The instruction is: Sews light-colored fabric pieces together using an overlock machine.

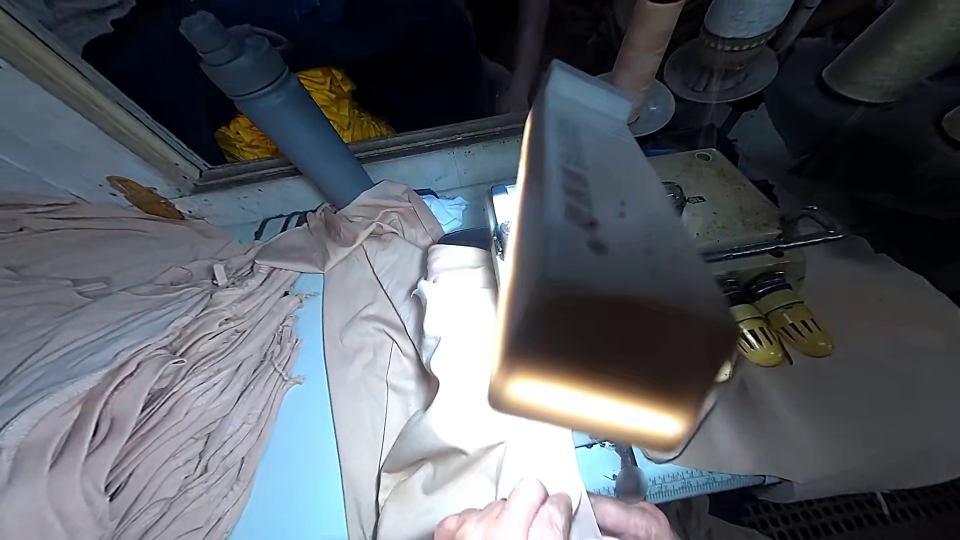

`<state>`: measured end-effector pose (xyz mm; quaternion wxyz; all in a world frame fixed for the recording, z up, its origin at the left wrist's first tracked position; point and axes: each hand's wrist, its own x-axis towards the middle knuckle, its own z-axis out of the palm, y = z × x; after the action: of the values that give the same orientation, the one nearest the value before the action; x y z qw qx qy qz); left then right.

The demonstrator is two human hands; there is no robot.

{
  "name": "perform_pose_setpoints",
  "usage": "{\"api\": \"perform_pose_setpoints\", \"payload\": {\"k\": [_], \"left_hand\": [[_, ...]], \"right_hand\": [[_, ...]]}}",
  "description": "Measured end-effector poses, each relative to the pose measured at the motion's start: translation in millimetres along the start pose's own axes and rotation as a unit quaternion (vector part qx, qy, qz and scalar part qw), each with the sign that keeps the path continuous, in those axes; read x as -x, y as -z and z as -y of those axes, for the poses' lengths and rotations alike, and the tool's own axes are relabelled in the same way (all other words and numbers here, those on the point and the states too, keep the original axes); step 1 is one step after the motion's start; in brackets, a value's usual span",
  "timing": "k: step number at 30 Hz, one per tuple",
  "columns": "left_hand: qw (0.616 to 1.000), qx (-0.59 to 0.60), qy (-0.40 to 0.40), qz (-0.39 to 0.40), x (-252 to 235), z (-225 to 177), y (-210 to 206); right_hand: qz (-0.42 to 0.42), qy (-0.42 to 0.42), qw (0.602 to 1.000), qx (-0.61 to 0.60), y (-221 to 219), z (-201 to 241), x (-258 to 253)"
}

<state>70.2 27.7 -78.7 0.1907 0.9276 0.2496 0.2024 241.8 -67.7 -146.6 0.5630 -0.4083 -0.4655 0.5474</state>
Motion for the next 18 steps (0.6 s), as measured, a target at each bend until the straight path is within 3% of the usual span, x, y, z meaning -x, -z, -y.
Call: {"api": "perform_pose_setpoints", "payload": {"k": [4,8,11,16,18], "left_hand": [[0.995,-0.095,-0.008,-0.001,-27,4,11],[0.98,-0.171,-0.016,-0.095,-49,10,1],[0.976,-0.164,0.01,-0.142,-60,11,-13],[0.977,-0.153,0.042,-0.145,-70,4,-19],[0.986,-0.128,0.031,-0.105,-59,6,-13]], "right_hand": [[-0.09,-0.002,0.996,0.004,-14,19,-25],[-0.157,-0.022,0.987,-0.023,-24,24,-41],[-0.202,-0.068,0.973,-0.092,-31,30,-46],[-0.173,-0.004,0.982,-0.07,-31,13,-50],[-0.178,0.006,0.983,-0.053,-32,12,-52]]}}
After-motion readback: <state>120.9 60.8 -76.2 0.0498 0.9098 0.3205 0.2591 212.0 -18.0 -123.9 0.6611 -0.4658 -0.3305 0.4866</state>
